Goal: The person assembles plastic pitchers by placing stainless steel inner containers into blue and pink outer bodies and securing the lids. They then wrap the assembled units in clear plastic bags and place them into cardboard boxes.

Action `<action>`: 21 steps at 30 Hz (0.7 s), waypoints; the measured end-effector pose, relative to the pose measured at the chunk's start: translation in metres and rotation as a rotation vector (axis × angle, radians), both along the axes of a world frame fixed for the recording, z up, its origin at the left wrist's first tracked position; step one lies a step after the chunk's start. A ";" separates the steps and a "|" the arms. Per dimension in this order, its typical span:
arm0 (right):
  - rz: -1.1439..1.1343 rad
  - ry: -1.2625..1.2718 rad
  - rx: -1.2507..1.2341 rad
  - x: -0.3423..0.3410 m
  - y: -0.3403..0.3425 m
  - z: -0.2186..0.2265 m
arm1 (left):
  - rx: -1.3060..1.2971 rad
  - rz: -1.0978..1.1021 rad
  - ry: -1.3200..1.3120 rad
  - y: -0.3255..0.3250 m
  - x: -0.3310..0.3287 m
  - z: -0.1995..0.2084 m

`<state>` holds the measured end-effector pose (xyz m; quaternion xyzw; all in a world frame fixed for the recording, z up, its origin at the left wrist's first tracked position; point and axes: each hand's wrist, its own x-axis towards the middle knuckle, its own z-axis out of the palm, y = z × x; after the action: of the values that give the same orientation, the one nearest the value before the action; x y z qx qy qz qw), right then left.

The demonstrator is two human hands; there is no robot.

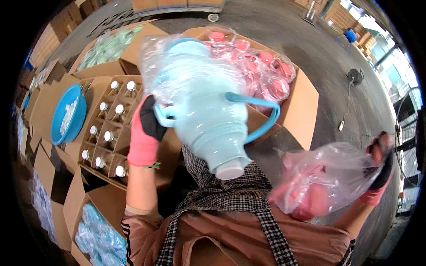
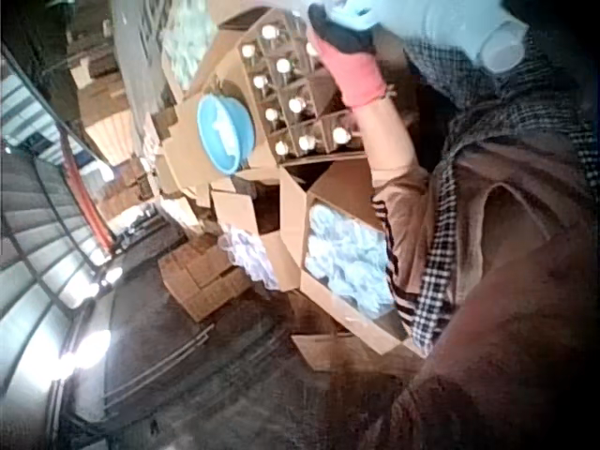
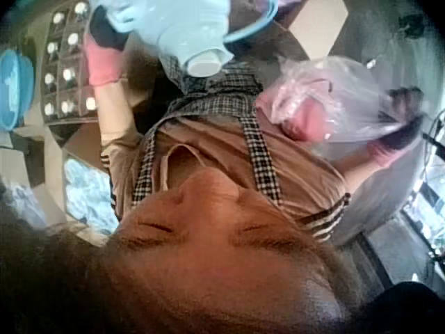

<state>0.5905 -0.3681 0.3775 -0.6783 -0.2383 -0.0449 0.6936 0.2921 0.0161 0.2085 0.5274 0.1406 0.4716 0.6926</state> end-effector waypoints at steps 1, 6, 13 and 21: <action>0.173 0.088 -0.060 0.004 0.001 -0.014 | -0.110 -0.010 -0.015 -0.006 0.022 0.006; 0.647 0.558 -0.299 -0.038 0.057 -0.049 | -0.512 -0.336 -0.121 -0.030 0.104 -0.006; 0.470 0.641 -0.258 0.044 0.073 -0.148 | -0.450 -0.384 0.135 -0.049 0.160 -0.038; 0.769 0.715 -0.115 0.068 0.095 -0.228 | 0.406 -0.265 0.453 -0.067 0.160 0.001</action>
<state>0.6584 -0.2736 0.1494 -0.5518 -0.2204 0.4602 0.6596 0.4520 -0.0514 0.2096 0.7598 0.1243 0.2665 0.5799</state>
